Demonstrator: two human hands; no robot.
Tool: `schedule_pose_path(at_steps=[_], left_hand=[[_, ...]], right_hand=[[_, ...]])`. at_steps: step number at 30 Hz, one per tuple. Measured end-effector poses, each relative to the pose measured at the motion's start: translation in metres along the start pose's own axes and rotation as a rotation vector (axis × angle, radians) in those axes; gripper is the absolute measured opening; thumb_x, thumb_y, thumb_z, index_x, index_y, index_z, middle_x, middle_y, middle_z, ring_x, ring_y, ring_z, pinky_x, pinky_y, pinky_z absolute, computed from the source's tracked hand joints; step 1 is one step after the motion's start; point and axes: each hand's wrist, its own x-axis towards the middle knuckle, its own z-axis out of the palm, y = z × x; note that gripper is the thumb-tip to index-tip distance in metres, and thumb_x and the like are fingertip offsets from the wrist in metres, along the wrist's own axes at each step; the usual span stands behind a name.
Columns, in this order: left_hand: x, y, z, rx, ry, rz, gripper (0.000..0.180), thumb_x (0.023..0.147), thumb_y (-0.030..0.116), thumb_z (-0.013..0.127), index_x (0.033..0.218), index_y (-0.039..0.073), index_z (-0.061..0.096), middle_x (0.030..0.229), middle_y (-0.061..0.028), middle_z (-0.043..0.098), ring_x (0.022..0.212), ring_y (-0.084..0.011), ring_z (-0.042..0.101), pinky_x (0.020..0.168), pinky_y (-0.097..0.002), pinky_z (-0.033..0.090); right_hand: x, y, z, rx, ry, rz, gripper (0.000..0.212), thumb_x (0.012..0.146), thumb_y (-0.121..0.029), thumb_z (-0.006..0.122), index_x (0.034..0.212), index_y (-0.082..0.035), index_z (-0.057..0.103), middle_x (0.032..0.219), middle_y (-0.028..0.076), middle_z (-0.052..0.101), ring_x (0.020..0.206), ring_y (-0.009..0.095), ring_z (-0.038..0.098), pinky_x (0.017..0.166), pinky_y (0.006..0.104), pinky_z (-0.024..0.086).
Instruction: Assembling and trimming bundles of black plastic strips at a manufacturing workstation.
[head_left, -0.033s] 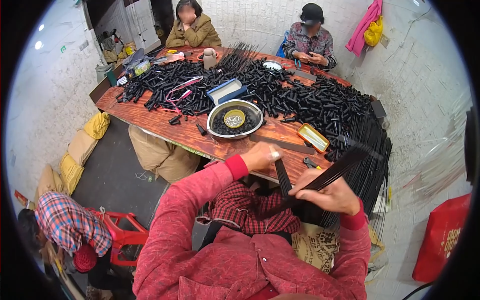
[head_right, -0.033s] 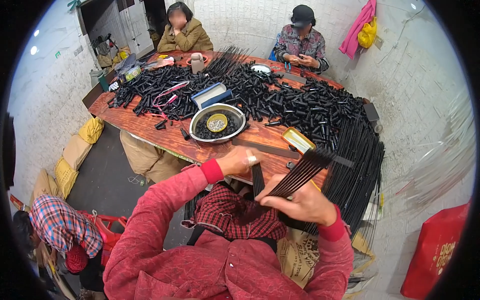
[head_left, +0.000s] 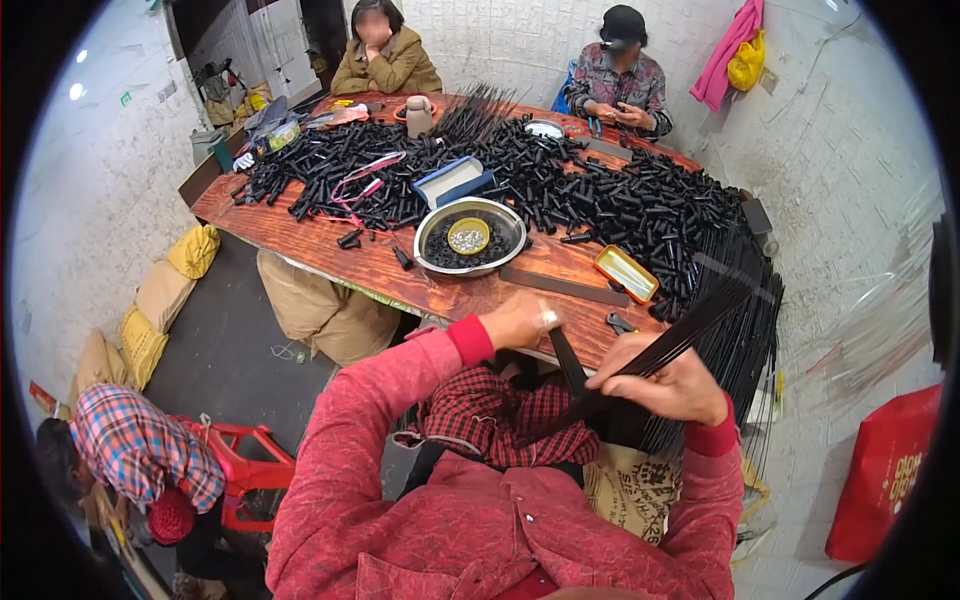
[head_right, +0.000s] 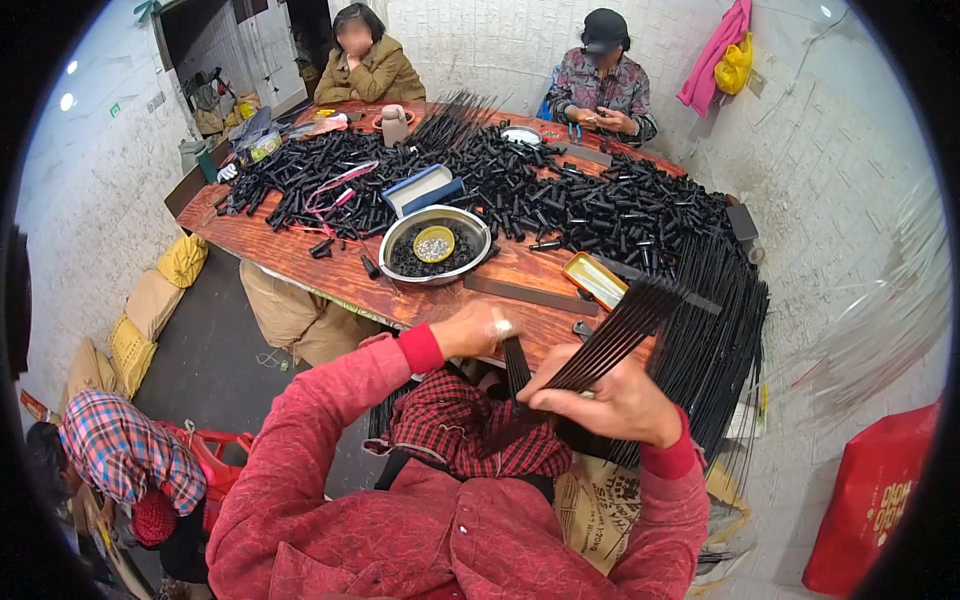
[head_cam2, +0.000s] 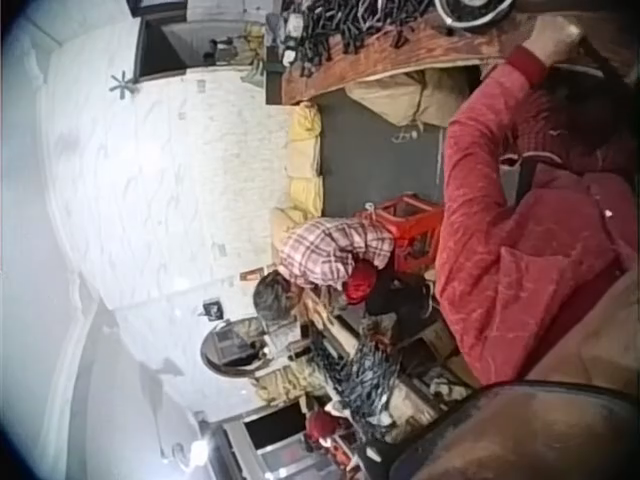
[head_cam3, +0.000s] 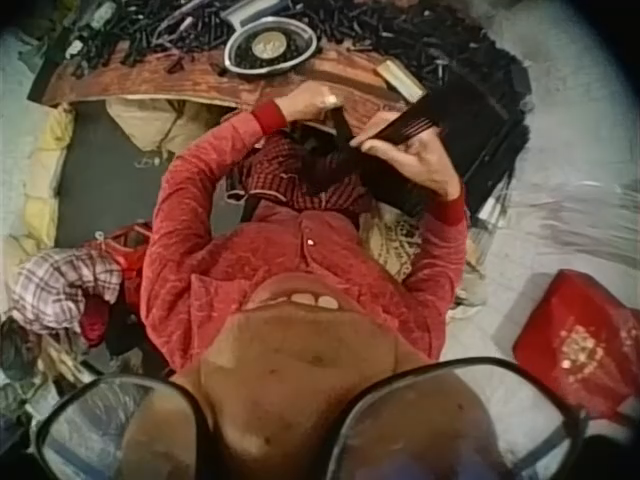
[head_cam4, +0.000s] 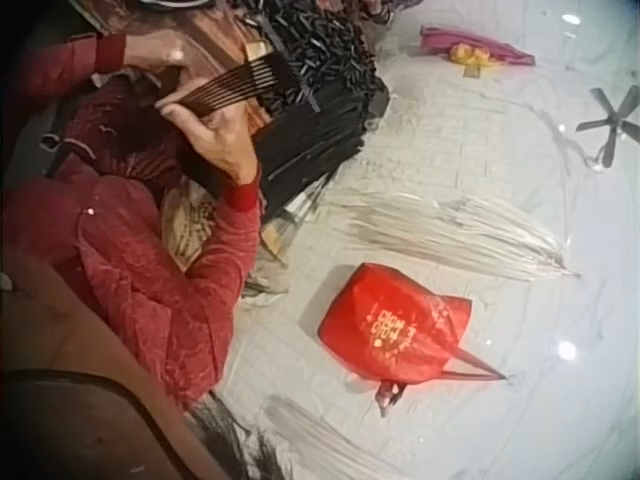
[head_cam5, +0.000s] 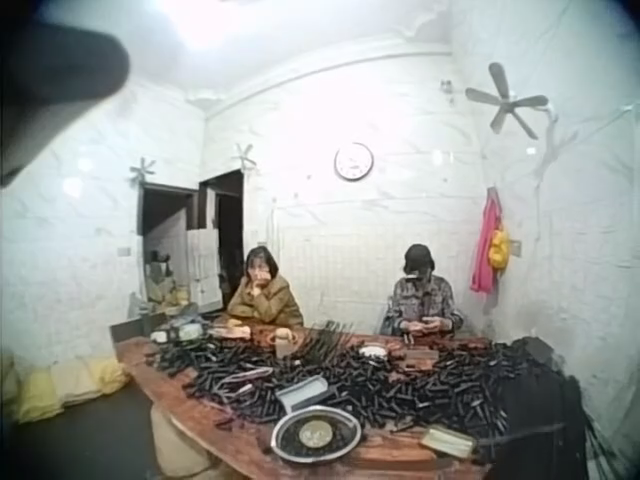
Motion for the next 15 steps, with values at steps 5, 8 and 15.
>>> schedule_pose_path(at_steps=[5, 8, 15], left_hand=[[-0.067, 0.075, 0.035, -0.451, -0.356, -0.176, 0.02, 0.075, 0.014, 0.067, 0.092, 0.005, 0.071, 0.078, -0.0216, 0.067, 0.073, -0.0361, 0.067, 0.063, -0.0452, 0.052], [-0.1, 0.116, 0.059, -0.817, -0.408, -0.305, 0.014, 0.081, 0.011, 0.066, 0.091, 0.003, 0.071, 0.073, -0.0197, 0.067, 0.061, -0.0219, 0.063, 0.056, -0.0392, 0.05], [-0.129, 0.128, 0.086, -1.005, -0.557, -0.543, 0.019, 0.084, 0.016, 0.07, 0.097, 0.003, 0.073, 0.078, -0.0089, 0.072, 0.067, -0.0142, 0.064, 0.058, -0.0335, 0.052]], right_hand=[[-0.001, 0.006, -0.007, 0.036, 0.053, 0.051, 0.011, 0.085, -0.009, 0.071, 0.089, 0.001, 0.072, 0.084, 0.007, 0.069, 0.074, 0.015, 0.063, 0.067, 0.0279, 0.049], [0.007, 0.02, 0.0, 0.033, -0.024, 0.142, 0.01, 0.087, -0.008, 0.069, 0.09, 0.001, 0.071, 0.081, 0.005, 0.068, 0.072, 0.012, 0.061, 0.066, 0.0266, 0.049], [0.024, 0.049, 0.007, 0.012, -0.104, 0.24, 0.017, 0.089, -0.019, 0.068, 0.089, -0.001, 0.069, 0.082, 0.001, 0.066, 0.076, 0.009, 0.06, 0.07, 0.0269, 0.05]])
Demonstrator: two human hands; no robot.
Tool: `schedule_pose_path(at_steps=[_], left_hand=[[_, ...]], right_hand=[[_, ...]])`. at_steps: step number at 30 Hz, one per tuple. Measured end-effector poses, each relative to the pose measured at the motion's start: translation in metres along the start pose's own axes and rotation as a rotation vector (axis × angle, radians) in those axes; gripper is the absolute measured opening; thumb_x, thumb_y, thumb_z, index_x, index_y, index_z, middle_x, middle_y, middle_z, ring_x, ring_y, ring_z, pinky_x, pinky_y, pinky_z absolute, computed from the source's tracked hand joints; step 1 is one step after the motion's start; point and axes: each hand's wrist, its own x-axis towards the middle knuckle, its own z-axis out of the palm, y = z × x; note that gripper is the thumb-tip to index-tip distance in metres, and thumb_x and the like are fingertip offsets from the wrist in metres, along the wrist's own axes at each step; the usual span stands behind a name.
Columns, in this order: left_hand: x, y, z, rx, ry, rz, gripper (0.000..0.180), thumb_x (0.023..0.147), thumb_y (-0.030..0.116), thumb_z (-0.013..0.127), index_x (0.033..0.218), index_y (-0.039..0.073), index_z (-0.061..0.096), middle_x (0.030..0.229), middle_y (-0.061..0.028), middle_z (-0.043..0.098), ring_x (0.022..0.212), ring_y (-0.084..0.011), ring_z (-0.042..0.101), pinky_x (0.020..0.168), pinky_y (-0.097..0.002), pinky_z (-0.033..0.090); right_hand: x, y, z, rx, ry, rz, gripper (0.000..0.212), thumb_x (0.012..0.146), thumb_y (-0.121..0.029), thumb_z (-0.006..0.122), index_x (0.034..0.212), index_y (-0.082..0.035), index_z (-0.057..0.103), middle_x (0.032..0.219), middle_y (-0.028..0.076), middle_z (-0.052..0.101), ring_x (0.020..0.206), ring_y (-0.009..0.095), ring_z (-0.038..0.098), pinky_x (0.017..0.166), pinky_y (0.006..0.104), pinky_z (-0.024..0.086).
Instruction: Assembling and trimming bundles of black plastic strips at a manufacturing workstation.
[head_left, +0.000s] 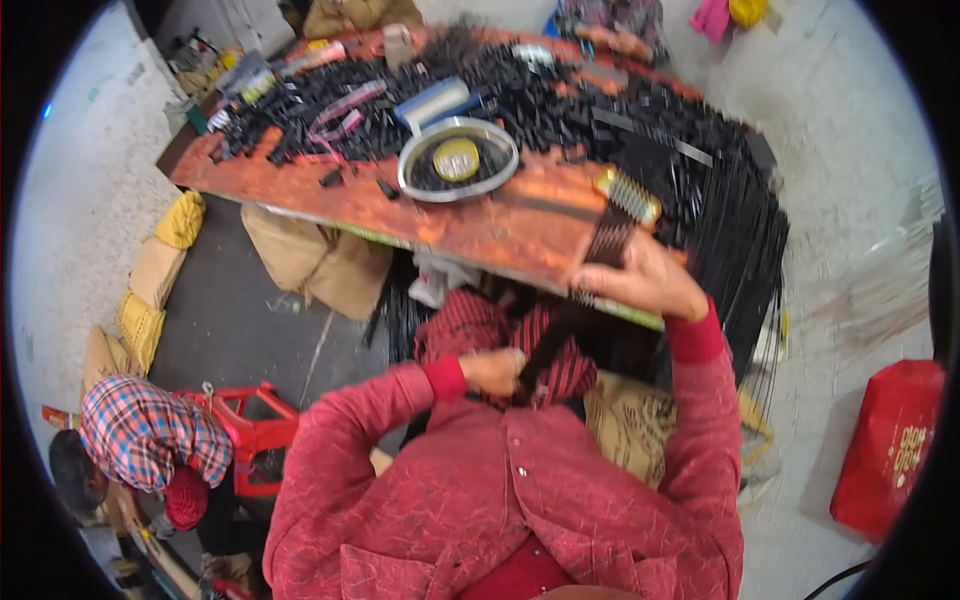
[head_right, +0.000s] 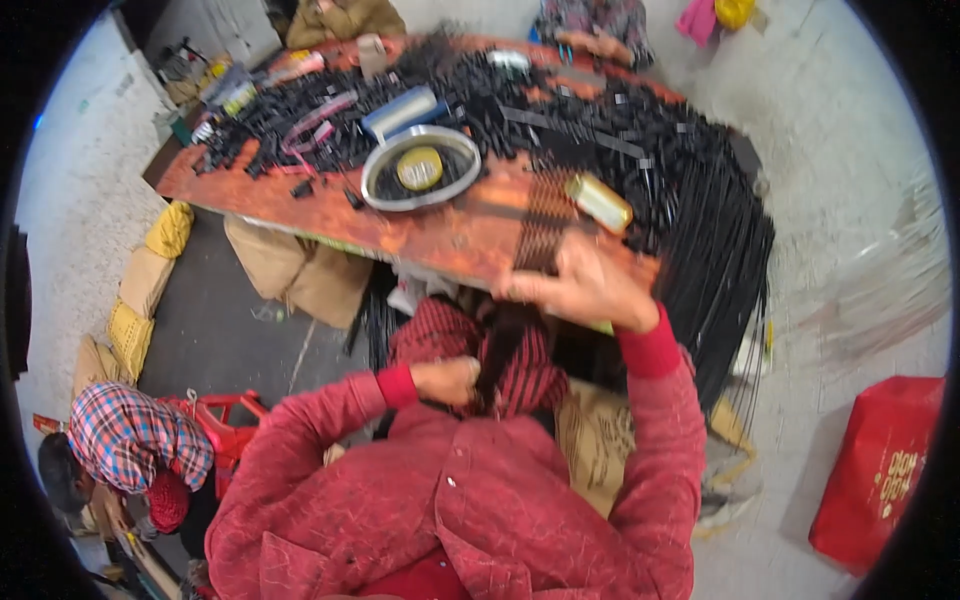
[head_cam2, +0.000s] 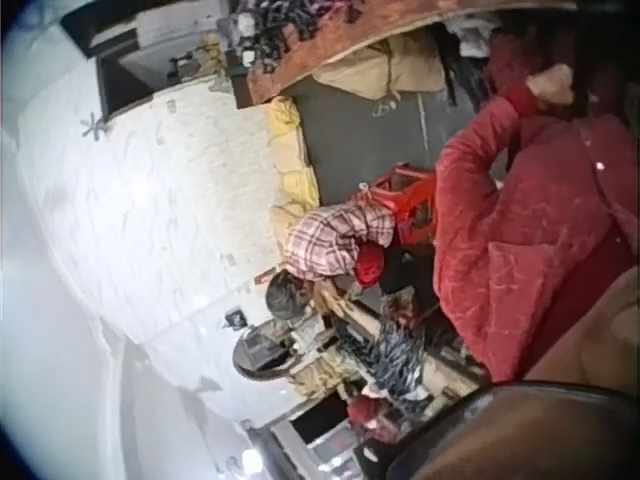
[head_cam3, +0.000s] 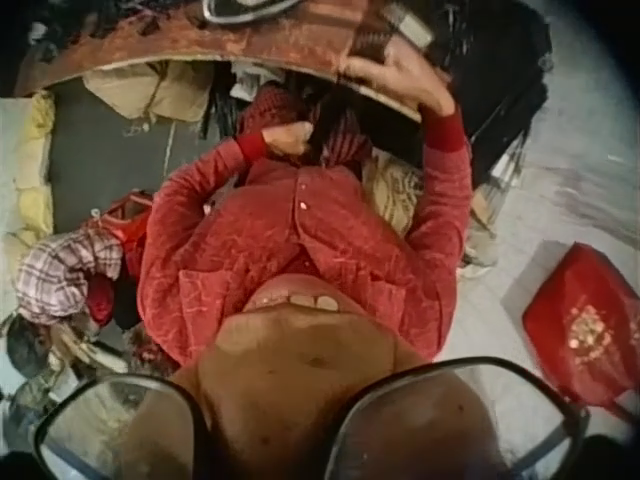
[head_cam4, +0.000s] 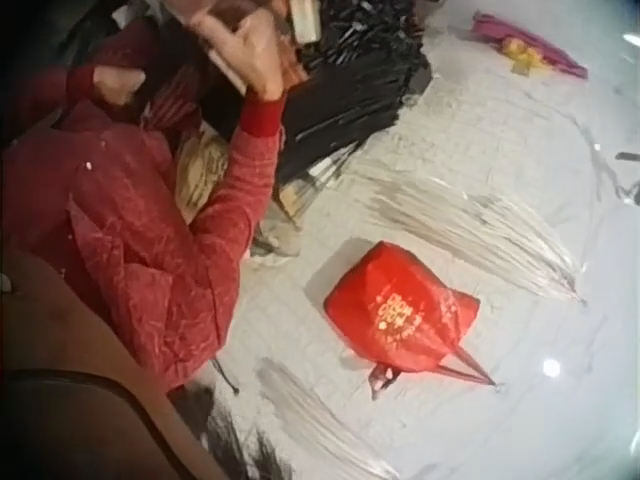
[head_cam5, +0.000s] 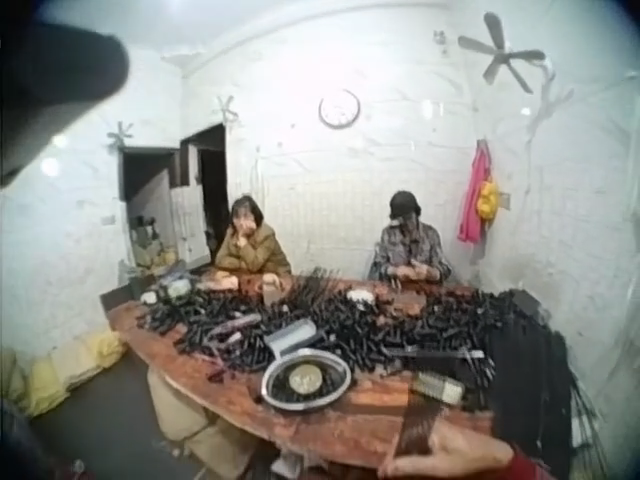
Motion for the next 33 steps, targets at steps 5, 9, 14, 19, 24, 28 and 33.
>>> schedule_pose_path(at_steps=[5, 9, 14, 19, 24, 28, 33], left_hand=[[-0.01, 0.017, -0.013, 0.029, -0.085, 0.205, 0.025, 0.091, 0.022, 0.065, 0.104, 0.002, 0.068, 0.088, -0.0154, 0.069, 0.079, -0.017, 0.064, 0.072, -0.0353, 0.052], [-0.011, 0.024, -0.02, -0.036, -0.091, 0.014, 0.024, 0.084, 0.02, 0.072, 0.092, -0.001, 0.064, 0.074, -0.0122, 0.065, 0.068, -0.0157, 0.06, 0.062, -0.0357, 0.05], [0.0, -0.007, -0.008, -0.276, 0.048, -0.001, 0.025, 0.079, 0.019, 0.079, 0.083, -0.003, 0.066, 0.063, -0.0062, 0.06, 0.057, -0.0121, 0.056, 0.052, -0.032, 0.045], [-0.002, 0.012, -0.032, -0.378, -0.076, -0.041, 0.025, 0.089, 0.005, 0.067, 0.113, -0.002, 0.066, 0.106, -0.0076, 0.071, 0.099, -0.0131, 0.064, 0.09, -0.0288, 0.052], [0.006, 0.012, -0.054, -0.301, -0.108, 0.065, 0.025, 0.087, 0.003, 0.07, 0.112, -0.001, 0.067, 0.101, -0.0061, 0.073, 0.093, -0.0124, 0.067, 0.088, -0.026, 0.053], [0.003, 0.016, -0.047, -0.282, -0.213, 0.028, 0.029, 0.086, -0.003, 0.066, 0.115, -0.001, 0.066, 0.107, -0.0087, 0.072, 0.1, -0.0156, 0.066, 0.092, -0.0279, 0.052], [-0.002, 0.017, -0.038, -0.281, -0.296, 0.025, 0.037, 0.085, -0.008, 0.061, 0.121, -0.001, 0.063, 0.116, -0.0104, 0.069, 0.109, -0.0195, 0.064, 0.097, -0.0317, 0.05]], right_hand=[[0.015, 0.008, 0.013, 0.042, 0.084, -0.281, 0.022, 0.093, -0.022, 0.067, 0.098, -0.001, 0.066, 0.086, -0.001, 0.064, 0.079, 0.006, 0.058, 0.072, 0.026, 0.05], [0.024, 0.013, 0.006, 0.093, 0.057, -0.086, 0.057, 0.09, -0.037, 0.072, 0.135, -0.007, 0.054, 0.108, 0.008, 0.064, 0.094, 0.013, 0.058, 0.083, 0.0285, 0.05], [0.042, 0.029, -0.003, -0.187, 0.07, -0.089, 0.047, 0.089, -0.048, 0.068, 0.069, -0.008, 0.055, 0.06, -0.006, 0.045, 0.052, 0.007, 0.038, 0.047, 0.027, 0.029], [0.055, 0.031, -0.006, -0.115, 0.006, -0.08, 0.045, 0.092, -0.044, 0.067, 0.067, -0.007, 0.064, 0.057, -0.006, 0.047, 0.048, 0.005, 0.035, 0.043, 0.0256, 0.027], [0.06, 0.026, -0.008, -0.025, 0.017, -0.133, 0.037, 0.093, -0.038, 0.066, 0.089, -0.003, 0.075, 0.065, -0.004, 0.058, 0.056, 0.006, 0.048, 0.051, 0.024, 0.041], [0.054, 0.027, -0.008, -0.159, -0.017, 0.029, 0.036, 0.093, -0.039, 0.066, 0.091, -0.004, 0.073, 0.071, -0.003, 0.06, 0.061, 0.007, 0.051, 0.055, 0.0245, 0.043], [0.036, 0.036, 0.006, 0.015, 0.081, 0.039, 0.035, 0.092, -0.039, 0.067, 0.089, -0.004, 0.071, 0.073, -0.002, 0.06, 0.064, 0.007, 0.053, 0.057, 0.0246, 0.045]])
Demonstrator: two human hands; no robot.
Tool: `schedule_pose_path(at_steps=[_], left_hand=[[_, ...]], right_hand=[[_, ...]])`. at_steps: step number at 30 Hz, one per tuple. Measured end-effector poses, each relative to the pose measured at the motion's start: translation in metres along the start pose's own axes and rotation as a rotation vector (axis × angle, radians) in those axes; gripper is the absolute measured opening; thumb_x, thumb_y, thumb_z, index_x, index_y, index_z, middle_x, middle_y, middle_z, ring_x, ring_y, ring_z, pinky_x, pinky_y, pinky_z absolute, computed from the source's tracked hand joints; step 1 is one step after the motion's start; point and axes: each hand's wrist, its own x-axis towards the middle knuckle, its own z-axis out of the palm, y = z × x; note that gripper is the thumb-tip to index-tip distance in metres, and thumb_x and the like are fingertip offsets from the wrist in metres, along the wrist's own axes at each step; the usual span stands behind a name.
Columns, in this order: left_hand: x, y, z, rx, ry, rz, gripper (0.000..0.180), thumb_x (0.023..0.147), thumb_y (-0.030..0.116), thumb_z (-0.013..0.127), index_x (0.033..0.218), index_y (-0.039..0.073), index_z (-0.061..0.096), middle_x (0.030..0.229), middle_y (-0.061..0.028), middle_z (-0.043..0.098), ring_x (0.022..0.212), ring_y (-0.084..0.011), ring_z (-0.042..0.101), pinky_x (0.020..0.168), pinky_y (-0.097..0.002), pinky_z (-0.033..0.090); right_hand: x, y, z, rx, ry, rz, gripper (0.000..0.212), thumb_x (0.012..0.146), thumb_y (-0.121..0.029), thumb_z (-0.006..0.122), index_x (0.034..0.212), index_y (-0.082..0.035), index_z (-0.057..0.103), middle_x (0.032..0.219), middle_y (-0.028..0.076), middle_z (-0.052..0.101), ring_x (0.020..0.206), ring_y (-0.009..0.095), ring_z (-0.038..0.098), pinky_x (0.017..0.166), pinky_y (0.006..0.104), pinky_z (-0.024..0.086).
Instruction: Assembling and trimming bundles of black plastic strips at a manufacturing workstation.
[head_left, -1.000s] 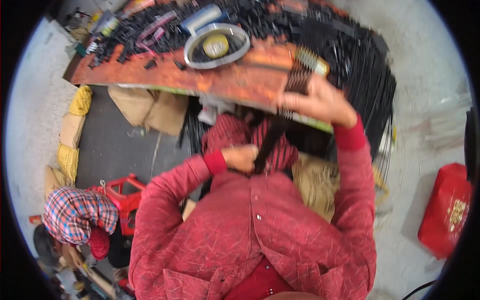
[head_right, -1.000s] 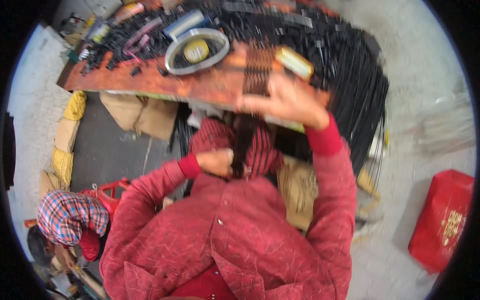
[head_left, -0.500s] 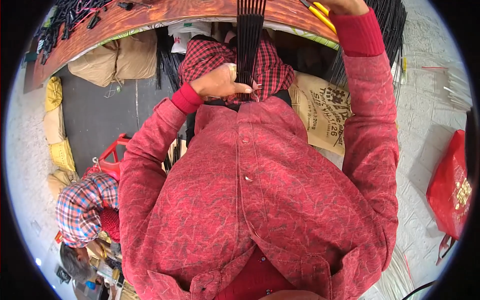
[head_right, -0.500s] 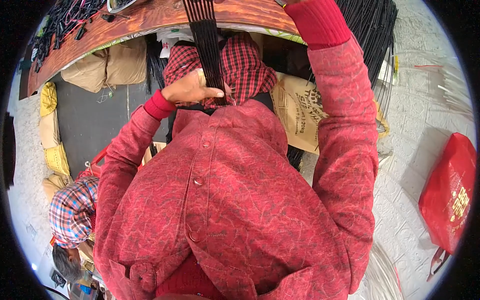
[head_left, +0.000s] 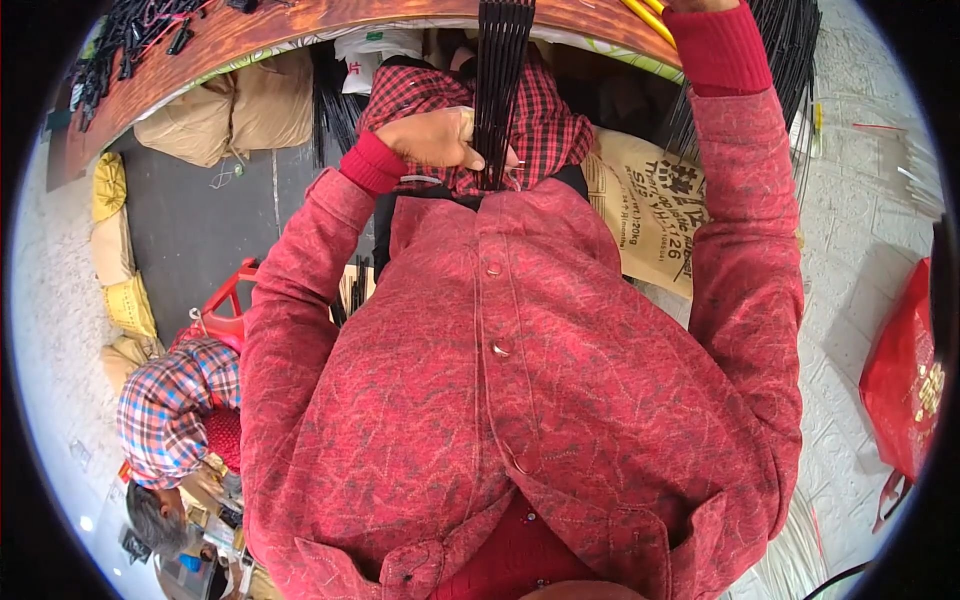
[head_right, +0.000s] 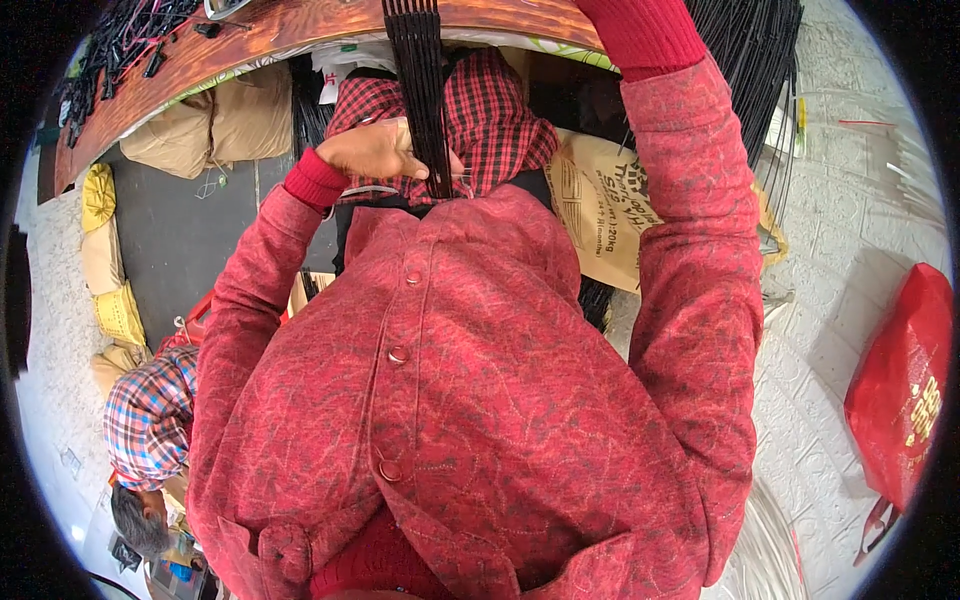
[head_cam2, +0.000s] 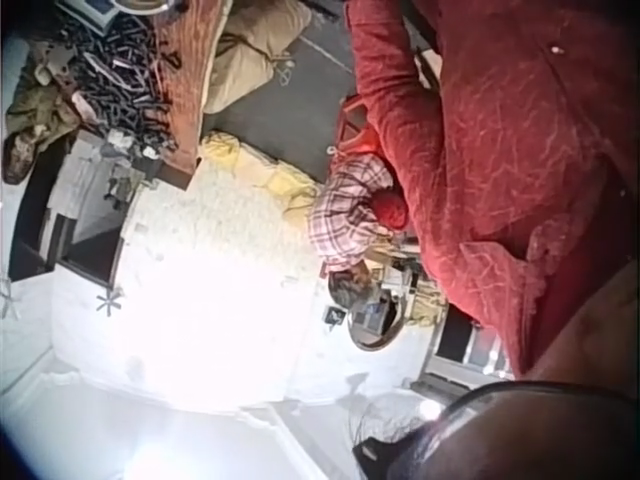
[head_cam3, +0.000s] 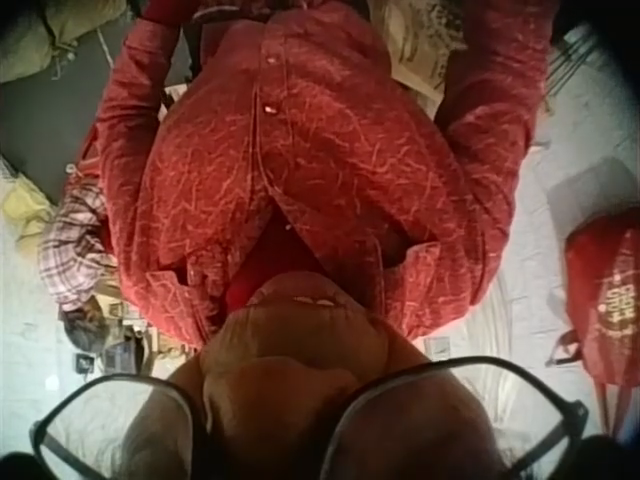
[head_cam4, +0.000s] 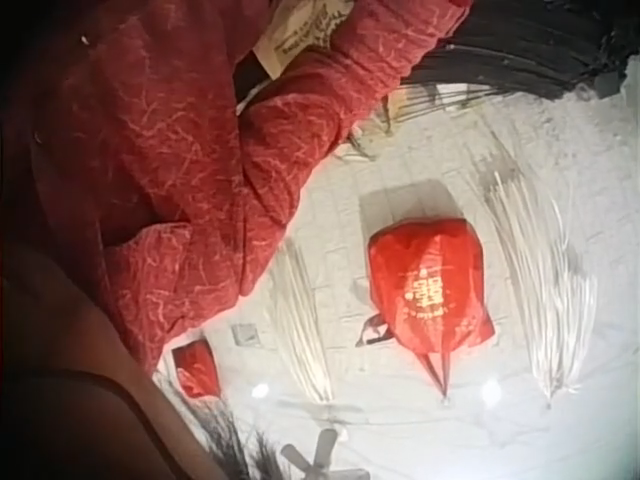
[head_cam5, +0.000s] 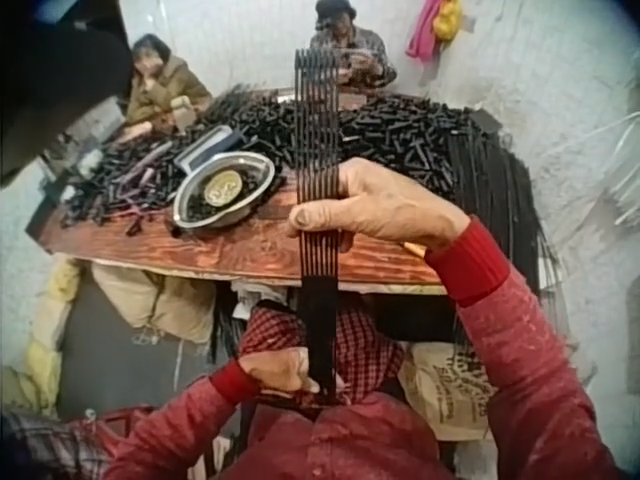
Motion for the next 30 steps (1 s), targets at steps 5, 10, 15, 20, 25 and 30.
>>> schedule_pose_path(at_steps=[5, 10, 15, 20, 25, 30], left_hand=[[0.005, 0.005, -0.012, -0.055, -0.02, -0.021, 0.041, 0.084, -0.011, 0.059, 0.123, -0.001, 0.063, 0.119, -0.0099, 0.068, 0.111, -0.0192, 0.063, 0.099, -0.0307, 0.049], [0.005, 0.027, -0.032, -0.125, -0.035, 0.003, 0.041, 0.081, -0.009, 0.061, 0.121, -0.001, 0.064, 0.116, -0.0094, 0.069, 0.109, -0.0178, 0.063, 0.096, -0.0302, 0.05], [-0.001, 0.015, -0.021, -0.096, 0.093, -0.076, 0.032, 0.08, -0.001, 0.068, 0.112, -0.003, 0.068, 0.108, -0.0102, 0.072, 0.1, -0.0174, 0.065, 0.09, -0.033, 0.052], [0.012, 0.009, -0.01, -0.07, 0.196, 0.008, 0.022, 0.082, -0.005, 0.067, 0.103, -0.002, 0.07, 0.099, -0.0072, 0.073, 0.092, -0.0154, 0.066, 0.087, -0.0312, 0.053], [0.009, 0.02, -0.017, -0.057, 0.203, 0.076, 0.02, 0.082, -0.006, 0.068, 0.1, -0.002, 0.071, 0.094, -0.0063, 0.073, 0.089, -0.0142, 0.065, 0.083, -0.03, 0.053], [0.024, -0.015, 0.007, -0.03, 0.172, 0.144, 0.016, 0.08, 0.0, 0.074, 0.096, 0.0, 0.071, 0.087, -0.0037, 0.071, 0.081, -0.0114, 0.063, 0.075, -0.0289, 0.052]], right_hand=[[0.006, -0.003, -0.005, 0.06, 0.037, -0.008, 0.033, 0.093, -0.037, 0.066, 0.088, -0.004, 0.071, 0.073, -0.003, 0.06, 0.064, 0.007, 0.053, 0.057, 0.0246, 0.044], [0.021, -0.019, -0.027, -0.002, 0.012, -0.016, 0.029, 0.094, -0.034, 0.065, 0.086, -0.006, 0.07, 0.069, -0.006, 0.054, 0.061, 0.006, 0.048, 0.054, 0.0258, 0.04], [0.045, 0.047, -0.022, -0.203, 0.09, -0.199, 0.031, 0.093, -0.021, 0.065, 0.117, 0.0, 0.062, 0.101, 0.001, 0.066, 0.092, 0.009, 0.06, 0.082, 0.0279, 0.05], [0.024, 0.02, -0.022, 0.114, 0.091, -0.032, 0.025, 0.092, -0.022, 0.065, 0.103, 0.001, 0.068, 0.089, 0.0, 0.067, 0.082, 0.009, 0.06, 0.074, 0.027, 0.05], [0.023, -0.001, -0.026, 0.075, 0.114, -0.056, 0.028, 0.092, -0.03, 0.065, 0.096, -0.003, 0.07, 0.078, -0.003, 0.064, 0.07, 0.005, 0.058, 0.056, 0.0216, 0.044], [0.012, 0.035, -0.018, 0.098, 0.087, -0.065, 0.027, 0.094, -0.026, 0.066, 0.101, 0.0, 0.069, 0.084, 0.0, 0.066, 0.075, 0.009, 0.059, 0.07, 0.027, 0.05]])
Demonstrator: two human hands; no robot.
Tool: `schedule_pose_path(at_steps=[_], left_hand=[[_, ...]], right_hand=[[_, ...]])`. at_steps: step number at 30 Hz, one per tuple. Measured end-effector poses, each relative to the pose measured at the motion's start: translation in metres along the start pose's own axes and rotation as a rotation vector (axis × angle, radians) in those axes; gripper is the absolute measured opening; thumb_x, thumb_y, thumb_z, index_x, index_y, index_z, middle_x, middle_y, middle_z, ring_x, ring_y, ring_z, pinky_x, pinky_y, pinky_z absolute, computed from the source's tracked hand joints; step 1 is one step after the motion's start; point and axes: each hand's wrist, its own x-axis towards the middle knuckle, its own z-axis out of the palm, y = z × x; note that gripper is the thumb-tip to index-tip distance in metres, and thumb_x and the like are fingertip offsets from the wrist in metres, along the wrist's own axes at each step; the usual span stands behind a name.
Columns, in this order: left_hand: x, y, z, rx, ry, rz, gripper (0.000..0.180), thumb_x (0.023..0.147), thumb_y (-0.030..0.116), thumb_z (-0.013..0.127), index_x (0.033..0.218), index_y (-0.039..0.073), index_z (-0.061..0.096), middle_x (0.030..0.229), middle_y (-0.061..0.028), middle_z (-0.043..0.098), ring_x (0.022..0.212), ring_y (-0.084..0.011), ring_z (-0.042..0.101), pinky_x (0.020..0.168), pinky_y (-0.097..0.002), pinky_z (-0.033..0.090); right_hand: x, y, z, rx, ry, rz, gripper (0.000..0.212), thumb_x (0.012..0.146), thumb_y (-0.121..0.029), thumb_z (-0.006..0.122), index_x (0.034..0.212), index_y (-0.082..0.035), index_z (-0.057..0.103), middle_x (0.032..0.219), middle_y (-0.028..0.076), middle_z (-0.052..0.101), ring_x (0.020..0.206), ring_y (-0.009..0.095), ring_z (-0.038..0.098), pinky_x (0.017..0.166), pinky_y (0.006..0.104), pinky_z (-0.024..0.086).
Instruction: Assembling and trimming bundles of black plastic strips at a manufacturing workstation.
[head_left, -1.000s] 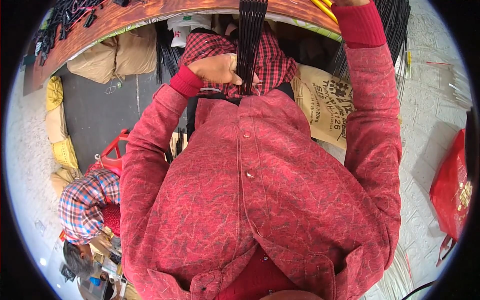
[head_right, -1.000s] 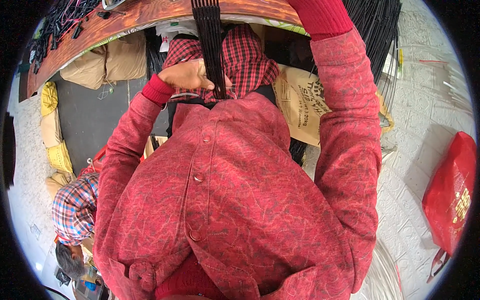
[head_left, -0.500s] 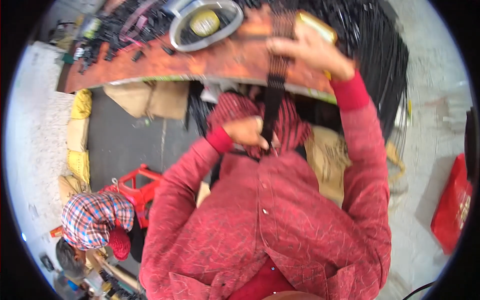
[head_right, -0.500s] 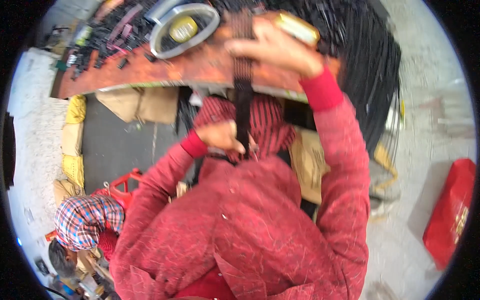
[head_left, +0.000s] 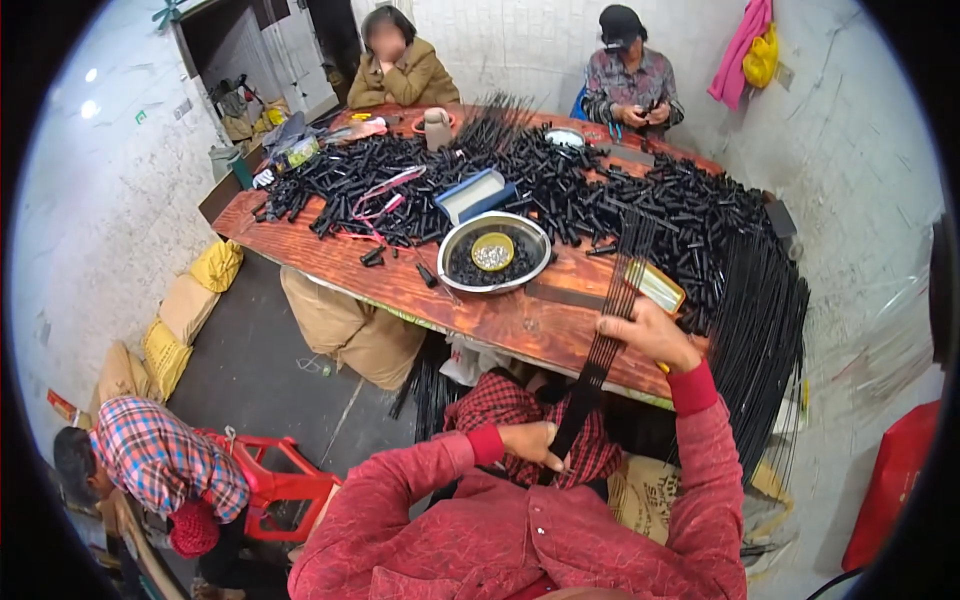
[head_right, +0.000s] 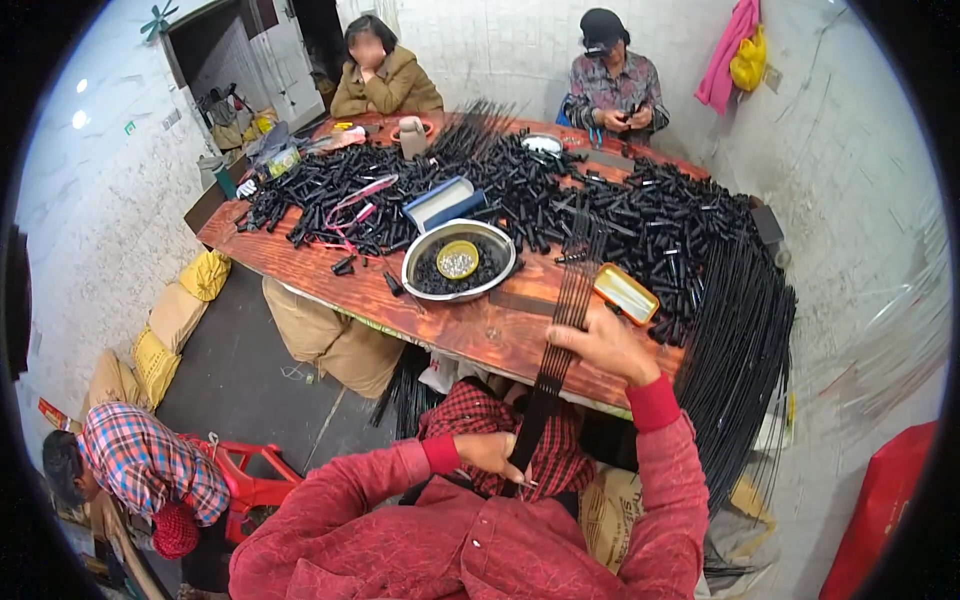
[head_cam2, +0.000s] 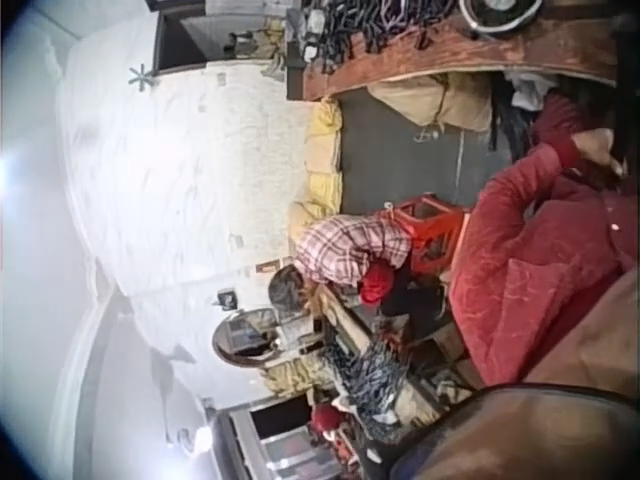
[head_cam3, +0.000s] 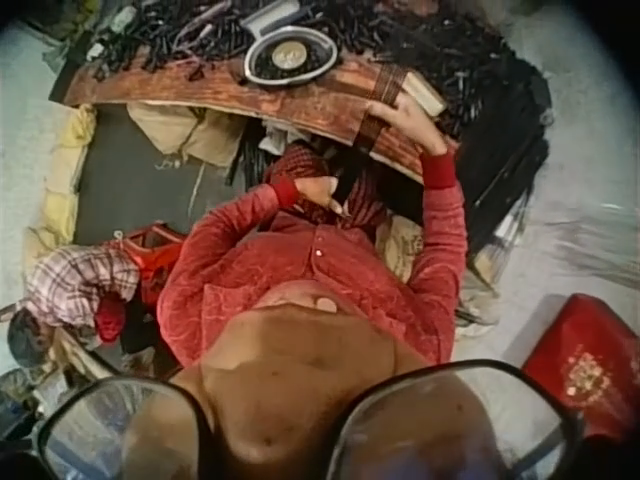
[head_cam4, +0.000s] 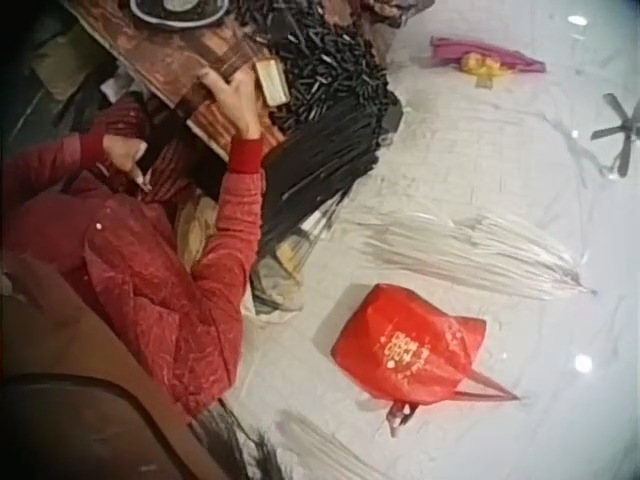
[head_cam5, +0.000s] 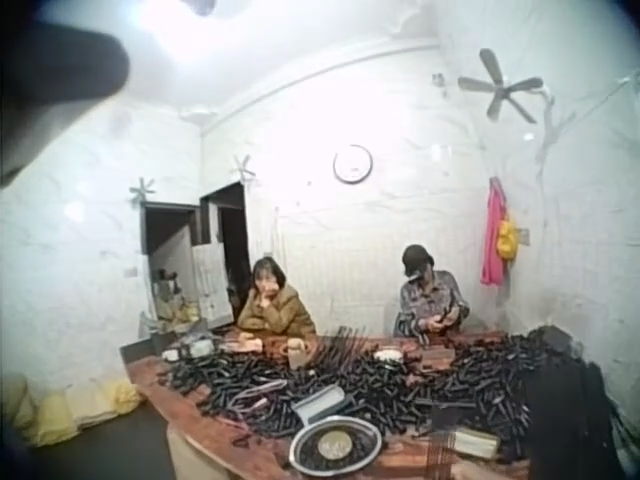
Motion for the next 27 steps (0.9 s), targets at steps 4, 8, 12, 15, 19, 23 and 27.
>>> schedule_pose_path(at_steps=[4, 8, 12, 15, 19, 23, 27], left_hand=[[-0.001, 0.03, 0.003, 0.079, 0.066, -0.143, 0.013, 0.083, 0.001, 0.074, 0.095, 0.0, 0.07, 0.087, -0.0028, 0.071, 0.08, -0.0109, 0.063, 0.075, -0.0288, 0.052], [0.001, 0.032, -0.013, 0.171, 0.06, -0.05, 0.014, 0.082, -0.001, 0.073, 0.096, -0.003, 0.069, 0.089, -0.0079, 0.072, 0.082, -0.0128, 0.065, 0.076, -0.0287, 0.053], [0.008, 0.003, -0.044, 0.442, 0.119, -0.097, 0.015, 0.081, 0.005, 0.076, 0.091, -0.003, 0.068, 0.083, -0.0059, 0.07, 0.075, -0.0129, 0.061, 0.068, -0.029, 0.05], [-0.002, 0.027, -0.058, 0.309, 0.031, -0.026, 0.014, 0.079, 0.007, 0.077, 0.087, -0.001, 0.067, 0.079, -0.0033, 0.068, 0.07, -0.0117, 0.058, 0.06, -0.0288, 0.047], [-0.017, 0.052, -0.07, 0.198, -0.115, -0.183, 0.011, 0.081, 0.006, 0.073, 0.091, 0.002, 0.07, 0.084, -0.0021, 0.071, 0.075, -0.0117, 0.063, 0.061, -0.0279, 0.05], [-0.016, 0.063, -0.066, 0.278, -0.384, -0.469, 0.016, 0.083, 0.01, 0.073, 0.098, 0.003, 0.071, 0.093, -0.0039, 0.073, 0.085, -0.013, 0.067, 0.069, -0.0287, 0.054], [-0.002, 0.041, -0.058, 0.283, -0.754, -0.545, 0.02, 0.082, 0.014, 0.075, 0.099, 0.003, 0.071, 0.091, -0.0041, 0.072, 0.081, -0.0144, 0.067, 0.065, -0.0269, 0.054]], right_hand=[[-0.014, -0.006, -0.012, 0.105, -0.019, 0.176, 0.028, 0.094, -0.025, 0.065, 0.1, 0.002, 0.069, 0.086, 0.003, 0.068, 0.077, 0.011, 0.063, 0.071, 0.0275, 0.052], [-0.014, -0.032, -0.016, 0.083, 0.021, 0.159, 0.027, 0.093, -0.022, 0.063, 0.1, 0.003, 0.069, 0.087, 0.005, 0.068, 0.076, 0.012, 0.064, 0.07, 0.0276, 0.052], [-0.024, -0.055, -0.026, -0.015, 0.028, 0.215, 0.029, 0.091, -0.024, 0.064, 0.1, 0.003, 0.068, 0.088, 0.006, 0.068, 0.074, 0.013, 0.063, 0.068, 0.028, 0.052], [-0.04, -0.042, -0.04, -0.319, -0.057, 0.097, 0.028, 0.088, -0.027, 0.067, 0.091, 0.001, 0.07, 0.078, 0.008, 0.068, 0.069, 0.017, 0.064, 0.064, 0.0307, 0.051], [-0.053, -0.071, -0.003, -0.775, -0.177, -0.173, 0.024, 0.08, -0.027, 0.074, 0.086, -0.004, 0.071, 0.082, 0.011, 0.069, 0.074, 0.03, 0.066, 0.064, 0.039, 0.052], [-0.042, -0.054, 0.064, -0.762, -0.238, -0.472, 0.035, 0.08, -0.035, 0.074, 0.101, -0.008, 0.066, 0.093, 0.009, 0.064, 0.085, 0.029, 0.062, 0.073, 0.0395, 0.05], [-0.048, 0.011, 0.092, -0.919, -0.662, -0.1, 0.053, 0.075, -0.051, 0.075, 0.099, -0.005, 0.066, 0.084, 0.013, 0.067, 0.079, 0.035, 0.066, 0.067, 0.0443, 0.052]])
